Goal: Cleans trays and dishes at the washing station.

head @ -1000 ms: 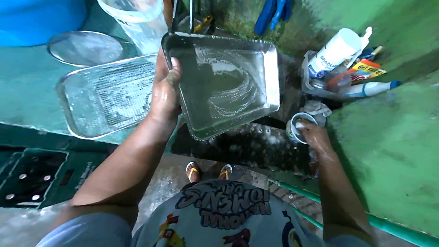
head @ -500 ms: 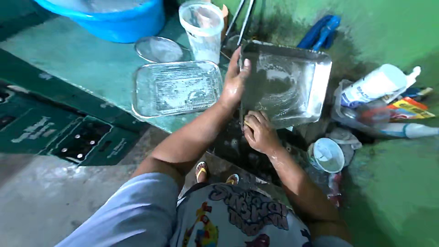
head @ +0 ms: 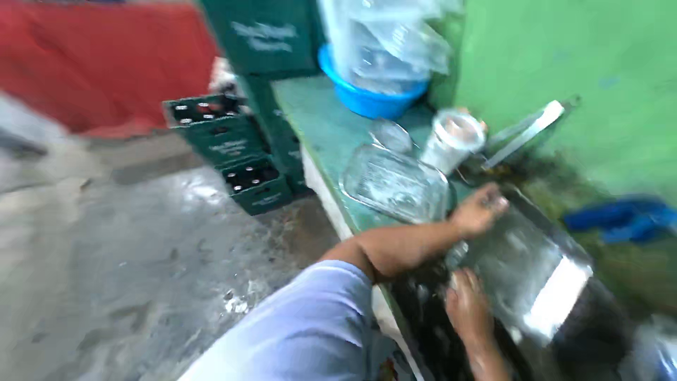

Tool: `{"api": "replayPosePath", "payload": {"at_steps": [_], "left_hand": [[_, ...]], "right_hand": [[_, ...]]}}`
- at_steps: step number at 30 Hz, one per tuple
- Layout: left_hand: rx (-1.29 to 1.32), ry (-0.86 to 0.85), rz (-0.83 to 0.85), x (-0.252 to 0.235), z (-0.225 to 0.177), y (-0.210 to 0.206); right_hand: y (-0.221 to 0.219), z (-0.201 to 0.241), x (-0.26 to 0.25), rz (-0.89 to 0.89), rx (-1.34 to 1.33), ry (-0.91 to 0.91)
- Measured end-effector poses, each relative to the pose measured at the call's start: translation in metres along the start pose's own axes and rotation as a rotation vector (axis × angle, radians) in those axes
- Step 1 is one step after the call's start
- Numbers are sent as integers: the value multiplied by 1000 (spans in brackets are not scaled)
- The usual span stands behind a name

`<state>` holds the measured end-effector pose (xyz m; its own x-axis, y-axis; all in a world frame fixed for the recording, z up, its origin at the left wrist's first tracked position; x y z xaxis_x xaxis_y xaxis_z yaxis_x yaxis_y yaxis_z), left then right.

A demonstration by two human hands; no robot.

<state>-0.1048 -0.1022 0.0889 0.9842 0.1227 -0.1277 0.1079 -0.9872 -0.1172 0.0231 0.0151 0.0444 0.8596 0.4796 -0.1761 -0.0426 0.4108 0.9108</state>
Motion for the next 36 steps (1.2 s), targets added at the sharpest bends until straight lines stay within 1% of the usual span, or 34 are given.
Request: {"api": "replayPosePath", "payload": {"at_steps": [2,3,5,6,7,10,12,14,15,17,18,19,21,23,24,25,26,27,28,29,30,31,32,33,35,36], "left_hand": [[5,20,31,-5,-2,4],[-1,28,28,-2,-5,7],[-28,29,15,5,-8,7],[-46,30,11,8,-8,6],[-61,34,13,12,-7,5],[-89,42,28,22,-9,4],[-91,45,47,25,-6,2],[-99,51,58,29,-3,-2],[-100,53,57,33,-2,-4],[-114,61,50,42,-3,-6],[-120,57,47,44,-3,-6],[-129,59,51,44,-3,-6],[-158,84,78,41,-7,-4],[-173,117,99,34,-11,-1],[-191,123,115,29,-13,1],[-227,116,138,25,-16,2],[-271,102,162,21,-18,4],[-308,96,184,19,-19,6],[-329,94,193,17,-19,8],[-331,95,191,15,-17,11],[-321,93,184,14,-15,14],[-299,98,188,15,-13,15],[-272,116,209,18,-14,15],[-247,150,235,22,-18,15],[-242,257,293,30,-25,14],[-261,298,332,32,-26,13]], "right_hand": [[6,5,1,2,-279,-32],[11,5,2,41,-470,-121],[16,8,-4,30,-853,-290],[18,12,-10,10,-1005,-363],[20,15,-16,-27,-1100,-402],[24,13,-41,-195,-1318,-350],[27,9,-59,-334,-1569,-333],[35,9,-76,-382,-1817,-297],[40,6,-83,-374,-1836,-246],[49,-5,-94,-374,-1773,-164],[53,-7,-95,-414,-1741,-156],[56,0,-92,-481,-1695,-206],[58,16,-82,-607,-1630,-373],[58,31,-66,-586,-1618,-509],[54,29,-59,-505,-1602,-524],[47,17,-54,-401,-1569,-501],[39,1,-52,-340,-1537,-484],[37,-12,-52,-326,-1513,-463],[39,-22,-53,-374,-1478,-446],[45,-30,-58,-447,-1422,-385],[53,-36,-64,-515,-1332,-261],[58,-40,-72,-532,-1197,-95],[59,-42,-81,-485,-1036,35],[55,-42,-88,-413,-913,102],[44,-36,-99,-259,-722,99],[41,-34,-103,-235,-616,84]]}}
Point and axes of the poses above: each hand's wrist, its own x-axis away from the middle knuckle, its own y-axis out of the back of the hand, z = x × y, the point moved 5 cm from there along -x, towards the middle knuckle, and after that the axes turned 1 degree about -z, right-handed, at the moved point
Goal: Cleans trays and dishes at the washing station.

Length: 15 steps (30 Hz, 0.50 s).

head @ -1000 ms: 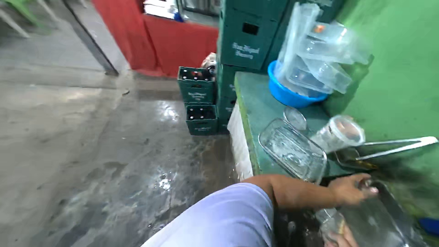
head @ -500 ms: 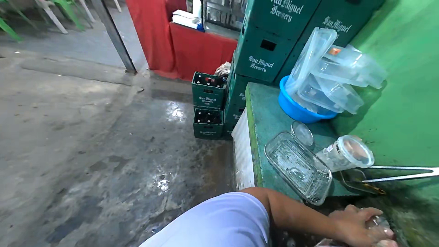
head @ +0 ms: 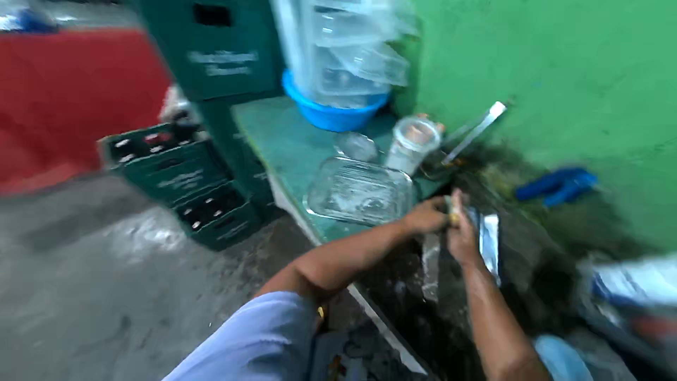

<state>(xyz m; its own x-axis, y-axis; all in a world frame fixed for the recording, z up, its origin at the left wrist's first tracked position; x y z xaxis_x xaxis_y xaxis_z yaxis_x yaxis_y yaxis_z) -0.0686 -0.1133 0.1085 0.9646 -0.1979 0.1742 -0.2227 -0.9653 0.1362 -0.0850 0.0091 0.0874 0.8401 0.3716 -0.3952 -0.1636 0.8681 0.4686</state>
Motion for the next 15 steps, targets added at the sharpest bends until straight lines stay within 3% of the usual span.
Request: {"api": "replayPosePath", "payload": {"at_steps": [3,6,9,12,15], "left_hand": [[-24,50,42,-2,9,-6],[-101,95,54,1,16,-16],[-166,111,28,2,18,-16],[-170,79,10,10,15,-10],[-141,37,-4,27,14,-8]], "right_hand": [[-3,-5,-4,-29,255,105],[-7,-11,-5,-155,314,287],[-7,-13,-8,-294,385,327],[10,-41,-12,-408,489,201],[48,-82,-18,-396,589,-175]]}}
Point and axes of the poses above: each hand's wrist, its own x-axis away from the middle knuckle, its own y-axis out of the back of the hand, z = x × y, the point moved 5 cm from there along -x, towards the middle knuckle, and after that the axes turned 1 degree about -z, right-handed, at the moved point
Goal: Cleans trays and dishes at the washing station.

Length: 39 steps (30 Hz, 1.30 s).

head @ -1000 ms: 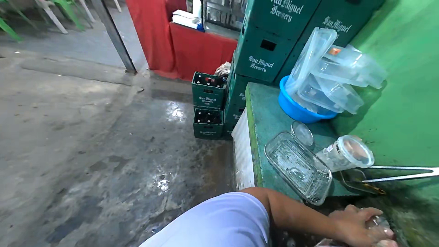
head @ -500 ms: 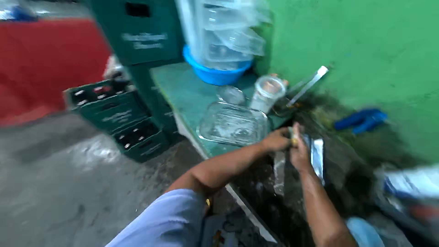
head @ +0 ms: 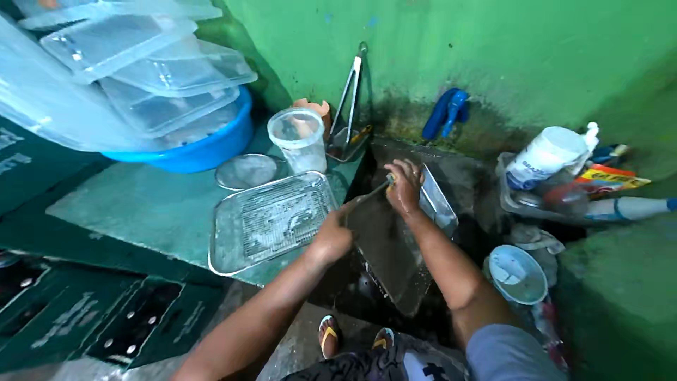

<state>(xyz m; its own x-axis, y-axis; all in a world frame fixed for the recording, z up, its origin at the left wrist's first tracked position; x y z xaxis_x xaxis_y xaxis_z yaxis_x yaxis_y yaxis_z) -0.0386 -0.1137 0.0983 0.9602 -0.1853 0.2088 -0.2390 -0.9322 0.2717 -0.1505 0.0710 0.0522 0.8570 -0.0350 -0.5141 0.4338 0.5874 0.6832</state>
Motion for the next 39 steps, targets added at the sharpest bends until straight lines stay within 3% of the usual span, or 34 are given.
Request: {"api": "replayPosePath", "payload": {"at_steps": [4,6,8,14,17,21,26,31,35,39], "left_hand": [[25,-140,115,19,13,-8],[27,-203,158,21,20,-9],[55,-234,210,22,31,-11],[38,-73,444,1,30,-15],[80,-23,289,-24,17,-19],[331,-5,-22,-64,-3,-1],[473,51,-75,-75,12,14],[478,97,-97,-70,13,14],[435,31,-24,-61,2,6],[446,5,-56,-61,1,4]], "right_hand": [[17,-61,-32,51,131,-413],[26,-69,-46,164,184,-578],[31,-62,-55,264,201,-623],[41,3,-82,298,311,-399],[31,46,-75,311,283,-234],[-5,100,-50,306,23,73],[-20,108,-33,386,-53,377],[-10,111,-27,442,-165,428],[-10,111,-34,176,-61,486],[-8,105,-35,36,124,353]]}}
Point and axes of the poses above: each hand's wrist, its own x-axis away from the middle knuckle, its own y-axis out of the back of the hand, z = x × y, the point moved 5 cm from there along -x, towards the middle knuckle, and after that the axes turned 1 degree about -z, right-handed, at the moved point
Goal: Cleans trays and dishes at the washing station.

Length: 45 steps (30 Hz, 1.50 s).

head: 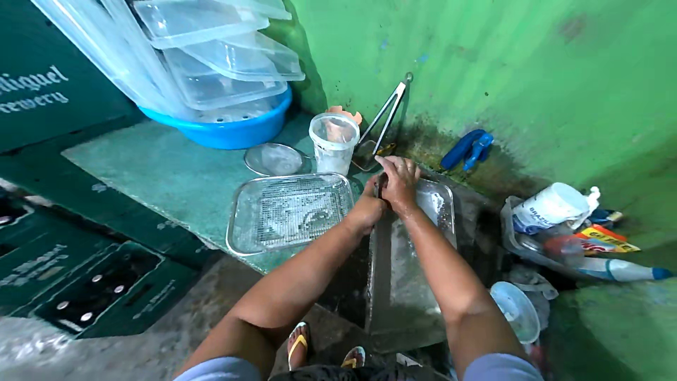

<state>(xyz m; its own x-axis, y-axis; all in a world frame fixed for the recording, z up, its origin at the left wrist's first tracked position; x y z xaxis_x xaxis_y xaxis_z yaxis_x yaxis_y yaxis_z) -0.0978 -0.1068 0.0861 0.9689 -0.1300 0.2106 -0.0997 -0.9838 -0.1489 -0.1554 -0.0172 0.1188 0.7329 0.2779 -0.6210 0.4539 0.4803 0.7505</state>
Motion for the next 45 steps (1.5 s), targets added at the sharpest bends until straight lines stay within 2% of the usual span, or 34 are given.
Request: {"api": "replayPosePath", "payload": {"at_steps": [4,5,8,9,11,16,18,21,23,25,28,30,33,37,41,45], "left_hand": [[103,-23,-55,-1,6,18],[136,-34,-67,-2,9,23],[217,-82,-93,-2,6,29],[216,-87,-99,0,5,29],[183,-87,-112,2,6,23],[104,-133,-137,9,3,5],[91,-170,-156,8,-2,10],[104,-174,-217,9,-5,22],[83,-181,-235,11,0,29],[44,-218,-231,16,3,31],[40,-280,-211,24,1,29],[6,-287,-147,30,-2,29],[-206,-184,53,39,-11,36],[-453,-26,169,46,-36,50],[-307,51,266,40,-43,63],[-226,135,221,33,-35,70]], "right_hand": [[22,-1,23,-56,-89,-74],[26,1,36,3,-135,-90],[14,13,65,390,-272,-160],[9,18,70,440,-264,-178],[3,27,66,368,-269,-205],[6,30,36,-21,-342,-209],[10,15,29,-38,-278,-302],[21,-29,20,28,-166,-591],[35,-51,12,47,-51,-699],[51,-54,4,36,102,-653],[64,-59,-15,-99,259,-491],[66,-68,-23,-11,146,-566],[60,-70,-25,211,50,-631],[52,-40,-30,242,92,-557],[32,-8,-27,89,-12,-384],[5,20,-24,32,-74,-254]]}}
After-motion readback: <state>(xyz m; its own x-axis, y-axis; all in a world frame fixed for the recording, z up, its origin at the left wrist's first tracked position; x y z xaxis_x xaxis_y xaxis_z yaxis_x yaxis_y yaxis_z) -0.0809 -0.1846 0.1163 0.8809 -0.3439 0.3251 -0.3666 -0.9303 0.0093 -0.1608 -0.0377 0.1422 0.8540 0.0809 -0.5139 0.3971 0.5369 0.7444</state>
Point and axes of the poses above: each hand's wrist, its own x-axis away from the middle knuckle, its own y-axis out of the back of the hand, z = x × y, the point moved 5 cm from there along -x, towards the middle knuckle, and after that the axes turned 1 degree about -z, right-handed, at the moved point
